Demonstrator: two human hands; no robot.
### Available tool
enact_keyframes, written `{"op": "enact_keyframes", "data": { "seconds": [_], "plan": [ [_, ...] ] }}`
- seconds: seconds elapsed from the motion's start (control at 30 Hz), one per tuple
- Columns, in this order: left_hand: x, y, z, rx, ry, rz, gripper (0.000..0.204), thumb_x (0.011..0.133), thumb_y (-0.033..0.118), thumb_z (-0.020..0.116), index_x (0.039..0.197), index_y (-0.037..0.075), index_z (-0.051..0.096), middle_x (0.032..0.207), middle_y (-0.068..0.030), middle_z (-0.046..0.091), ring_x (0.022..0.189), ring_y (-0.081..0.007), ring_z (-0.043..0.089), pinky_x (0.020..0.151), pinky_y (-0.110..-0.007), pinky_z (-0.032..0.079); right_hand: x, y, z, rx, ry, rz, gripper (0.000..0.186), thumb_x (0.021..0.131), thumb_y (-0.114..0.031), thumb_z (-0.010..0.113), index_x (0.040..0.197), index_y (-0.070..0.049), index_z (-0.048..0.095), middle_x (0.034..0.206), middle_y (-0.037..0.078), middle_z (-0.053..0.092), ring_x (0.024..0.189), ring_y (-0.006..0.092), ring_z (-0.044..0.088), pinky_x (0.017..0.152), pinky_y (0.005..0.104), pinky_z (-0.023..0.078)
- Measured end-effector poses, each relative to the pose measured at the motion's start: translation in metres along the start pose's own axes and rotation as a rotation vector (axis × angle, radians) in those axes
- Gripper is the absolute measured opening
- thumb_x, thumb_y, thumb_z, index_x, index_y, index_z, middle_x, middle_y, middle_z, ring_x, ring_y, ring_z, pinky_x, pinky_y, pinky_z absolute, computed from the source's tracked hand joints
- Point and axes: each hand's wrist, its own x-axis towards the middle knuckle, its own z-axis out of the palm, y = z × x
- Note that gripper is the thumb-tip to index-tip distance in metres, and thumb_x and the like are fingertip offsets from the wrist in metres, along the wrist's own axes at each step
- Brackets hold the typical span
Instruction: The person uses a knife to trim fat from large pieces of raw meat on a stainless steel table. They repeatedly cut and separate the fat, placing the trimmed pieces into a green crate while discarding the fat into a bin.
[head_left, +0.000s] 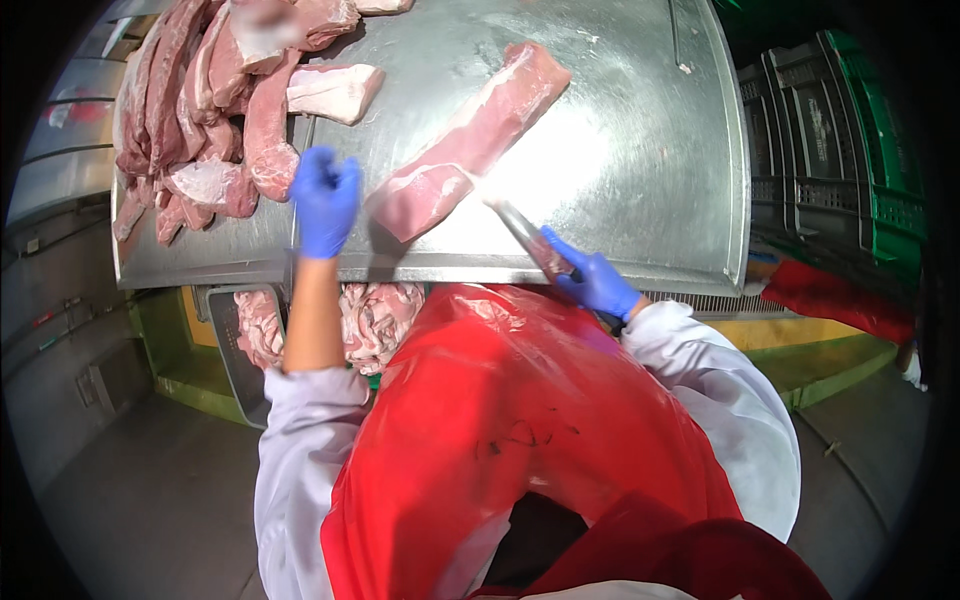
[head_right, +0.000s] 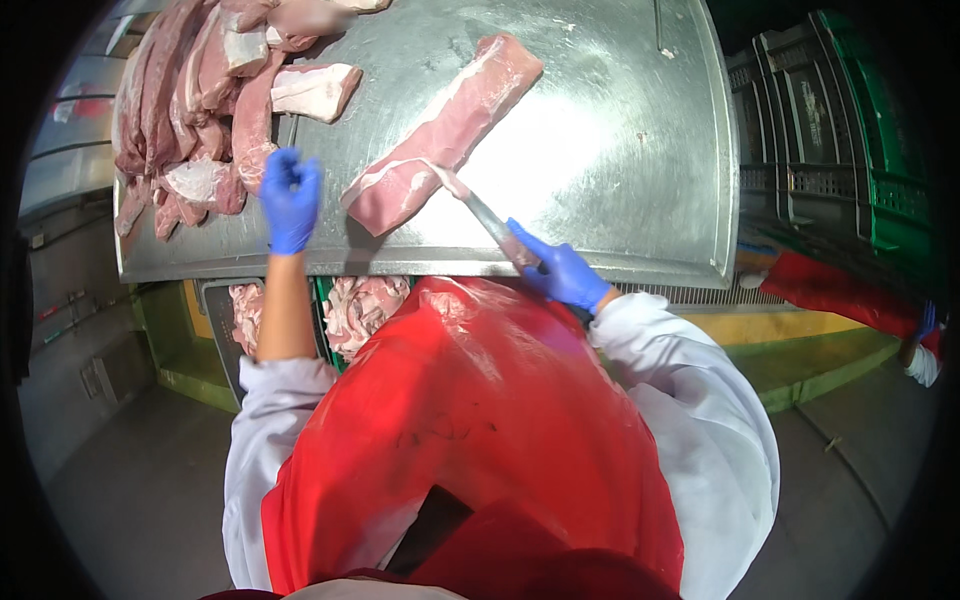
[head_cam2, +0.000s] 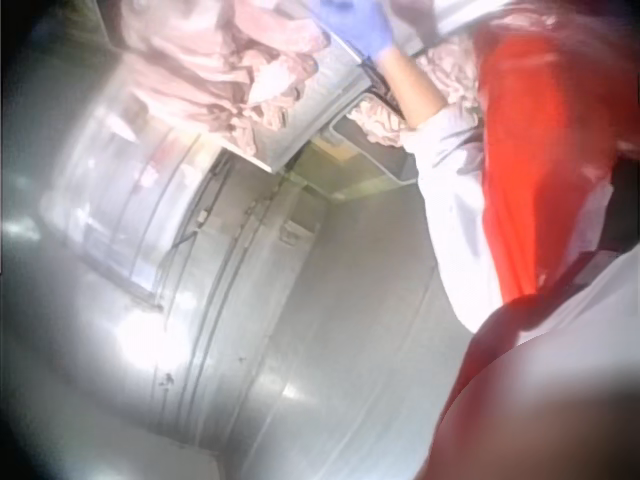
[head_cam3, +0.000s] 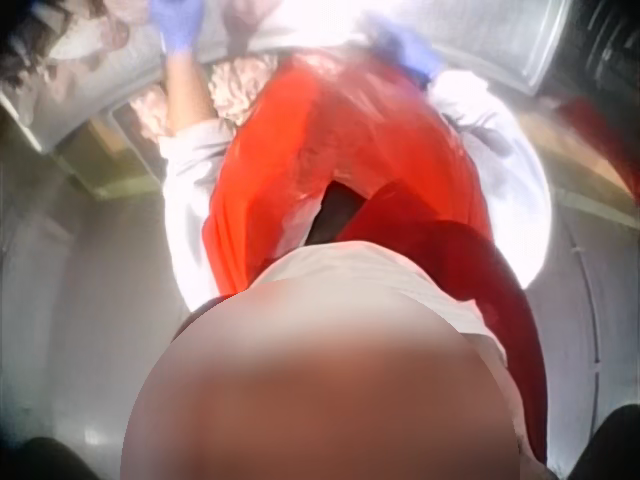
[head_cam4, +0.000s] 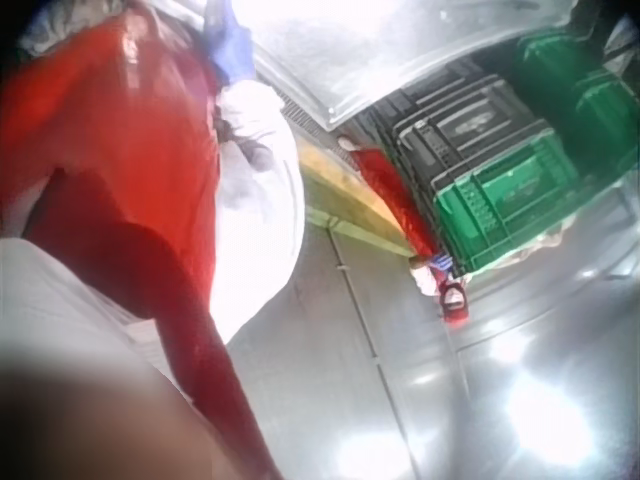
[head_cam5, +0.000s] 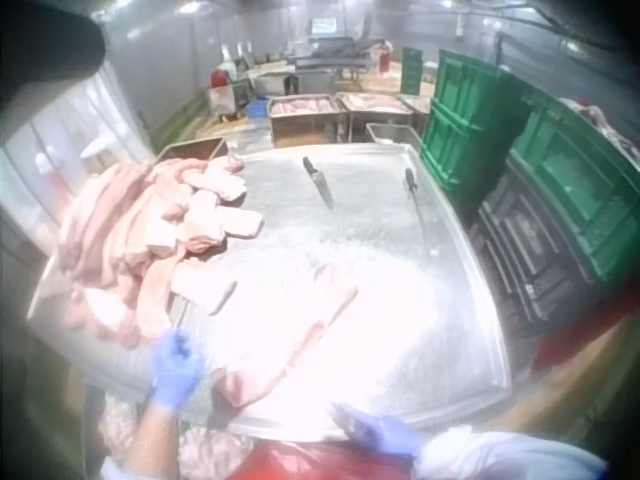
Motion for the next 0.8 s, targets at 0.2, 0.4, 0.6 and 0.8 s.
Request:
{"op": "enact_keyframes", "data": {
  "seconds": [0.2,0.4,0.6,0.8],
  "plan": [
    [-0.030,0.002,0.144,0.935,-0.584,0.377,0.039,0.087,0.033,0.072,0.113,0.005,0.062,0.099,-0.0182,0.067,0.084,-0.0349,0.068,0.073,-0.044,0.055,0.003,0.020,-0.056,0.375,0.365,0.132,0.078,0.092,-0.002,0.057,0.160,-0.024,0.024,0.071,0.004,0.065,0.053,0.0087,0.059,0.052,0.0265,0.052],
    [-0.015,-0.069,0.136,0.299,-0.258,-0.118,0.020,0.092,0.022,0.059,0.090,0.003,0.066,0.075,-0.0141,0.063,0.065,-0.0205,0.061,0.062,-0.040,0.050,0.089,0.029,-0.052,0.535,0.401,0.001,0.080,0.092,-0.006,0.058,0.160,-0.026,0.022,0.071,0.004,0.063,0.055,0.0091,0.059,0.052,0.0270,0.053],
    [-0.009,-0.039,0.133,0.567,-0.080,0.008,0.030,0.090,0.031,0.067,0.098,0.003,0.061,0.077,-0.0137,0.066,0.073,-0.0249,0.066,0.070,-0.044,0.053,0.166,0.011,-0.032,0.464,0.474,-0.142,0.080,0.092,-0.008,0.060,0.160,-0.027,0.023,0.077,0.006,0.066,0.058,0.0101,0.061,0.053,0.0281,0.054],
    [-0.021,-0.047,0.146,0.658,-0.494,-0.037,0.029,0.088,0.031,0.063,0.107,0.008,0.062,0.099,-0.0218,0.069,0.089,-0.0393,0.068,0.082,-0.047,0.054,0.152,0.025,-0.055,0.468,0.530,-0.031,0.083,0.091,-0.006,0.058,0.160,-0.028,0.019,0.085,0.009,0.068,0.062,0.0114,0.062,0.053,0.0292,0.055]
  ]
}}
